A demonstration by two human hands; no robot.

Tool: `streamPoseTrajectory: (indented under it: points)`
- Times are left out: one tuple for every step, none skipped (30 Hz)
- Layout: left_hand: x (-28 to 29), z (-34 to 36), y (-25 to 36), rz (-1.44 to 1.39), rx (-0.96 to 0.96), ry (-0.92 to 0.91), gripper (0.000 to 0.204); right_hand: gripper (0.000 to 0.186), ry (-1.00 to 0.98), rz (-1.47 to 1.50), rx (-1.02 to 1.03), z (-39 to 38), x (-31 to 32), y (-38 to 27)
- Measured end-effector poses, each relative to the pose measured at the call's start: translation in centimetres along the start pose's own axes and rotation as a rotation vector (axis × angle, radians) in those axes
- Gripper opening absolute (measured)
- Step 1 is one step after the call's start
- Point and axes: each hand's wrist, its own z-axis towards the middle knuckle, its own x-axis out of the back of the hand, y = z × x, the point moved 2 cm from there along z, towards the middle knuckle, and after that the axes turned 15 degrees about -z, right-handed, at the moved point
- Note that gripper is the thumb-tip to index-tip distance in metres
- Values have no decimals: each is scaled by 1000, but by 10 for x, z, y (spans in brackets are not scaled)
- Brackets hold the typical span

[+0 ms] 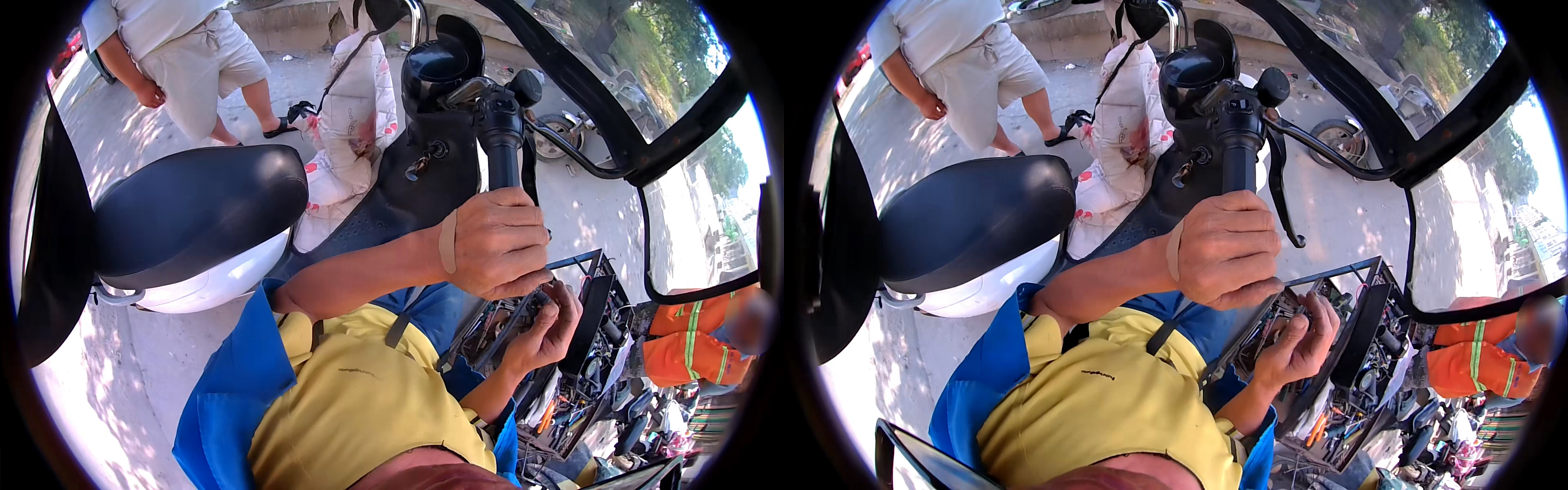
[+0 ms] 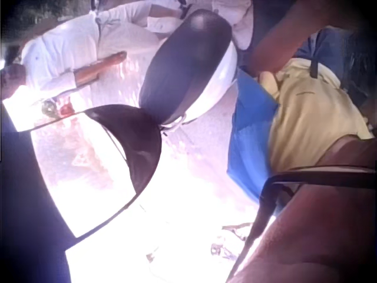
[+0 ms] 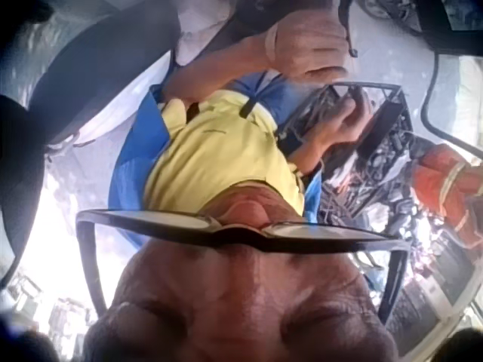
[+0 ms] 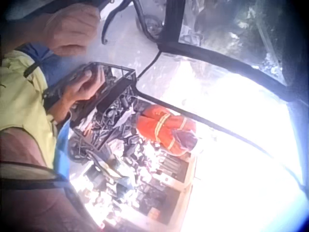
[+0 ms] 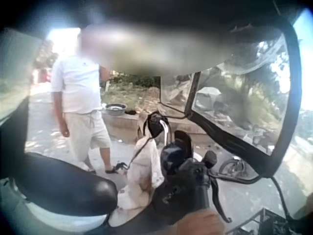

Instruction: The person is repairing a white scooter's handlebar assembly. They use a screwdriver to tighten screws on the right handlebar grip and brake lever housing. The person also adjusts the brake cable and tests the brake lever. A bystander stands nearby observing the work.

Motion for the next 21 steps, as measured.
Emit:
streamPoseTrajectory:
  points:
    - [4,-3,4,-3,15,16,26,38,56,-77,89,-2,0,-3]
    - [6,-6,10,-7,29,33,26,38,60,-106,97,-1,6,-4]
    - [10,-10,15,-10,50,32,27,38,66,-126,90,-4,8,-5]
    - [4,-7,11,5,19,76,28,39,93,-109,35,-5,5,-9]
    - [0,-4,6,24,27,92,28,43,98,-104,51,0,0,-14]
    - [-7,-1,1,26,39,112,28,45,95,-121,72,4,-2,-24]
    - [-13,0,-3,33,50,135,28,48,88,-135,100,7,-5,-31]
    - [-19,0,-7,19,51,118,24,51,105,-186,157,11,-7,-34]
    - [-18,-2,-8,-12,40,149,24,54,104,-182,160,15,-9,-37]
    - [-18,-4,-7,-40,26,181,24,57,103,-158,187,19,-13,-42]
    - [-16,-7,-6,-67,11,213,24,60,102,-132,215,22,-17,-48]
    - [-8,-13,-3,-176,-6,221,23,63,93,-142,221,25,-19,-57]
    - [1,-27,-1,-181,4,265,23,66,82,-143,231,29,-23,-65]
    - [10,-46,0,-185,12,301,24,68,76,-137,239,34,-28,-72]
    - [24,-64,-2,-153,110,343,25,70,54,-175,269,40,-36,-78]
    - [37,-83,-4,-127,215,384,27,71,30,-218,291,44,-42,-85]
    - [47,-104,-14,-46,399,334,29,73,8,-268,303,45,-46,-92]
    - [57,-124,-31,46,580,284,32,77,-75,-293,284,49,-52,-99]
    - [66,-143,-56,226,690,185,34,77,-165,-321,298,54,-60,-103]
    - [70,-163,-79,399,797,81,37,74,-218,-425,300,55,-68,-106]
    - [75,-177,-98,515,919,0,43,73,-258,-525,322,56,-78,-110]
